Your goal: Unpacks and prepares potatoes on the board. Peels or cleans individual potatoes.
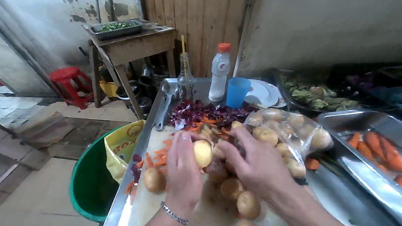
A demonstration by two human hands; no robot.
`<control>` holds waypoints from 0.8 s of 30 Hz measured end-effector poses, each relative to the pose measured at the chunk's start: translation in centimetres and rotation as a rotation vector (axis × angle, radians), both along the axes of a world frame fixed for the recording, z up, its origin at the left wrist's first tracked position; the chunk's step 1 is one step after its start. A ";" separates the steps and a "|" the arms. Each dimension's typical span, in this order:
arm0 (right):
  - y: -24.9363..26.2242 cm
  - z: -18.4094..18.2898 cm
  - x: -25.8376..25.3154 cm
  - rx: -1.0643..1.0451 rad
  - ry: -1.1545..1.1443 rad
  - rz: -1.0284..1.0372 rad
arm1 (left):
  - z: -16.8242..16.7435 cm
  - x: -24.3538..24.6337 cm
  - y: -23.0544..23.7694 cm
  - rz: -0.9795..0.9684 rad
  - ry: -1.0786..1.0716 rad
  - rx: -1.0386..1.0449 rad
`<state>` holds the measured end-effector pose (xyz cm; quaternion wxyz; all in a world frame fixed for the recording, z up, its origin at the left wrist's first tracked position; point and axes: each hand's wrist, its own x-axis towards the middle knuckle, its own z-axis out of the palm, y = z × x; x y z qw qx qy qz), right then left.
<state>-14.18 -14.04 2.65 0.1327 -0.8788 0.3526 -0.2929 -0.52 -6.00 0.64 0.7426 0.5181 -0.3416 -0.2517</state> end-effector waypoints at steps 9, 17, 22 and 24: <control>1.4 0.1 0.3 -0.058 -0.026 0.077 | -0.2 0.0 -0.2 0.176 -0.144 -0.125; 1.9 0.4 0.3 0.024 -0.019 0.019 | -0.7 0.0 -0.5 0.263 -0.285 -0.088; 1.5 0.7 0.1 0.015 0.047 -0.005 | -0.5 0.0 -0.3 0.289 -0.290 -0.132; -0.1 0.9 -0.4 0.142 0.091 -0.088 | -0.2 -0.1 -0.2 0.174 -0.154 -0.069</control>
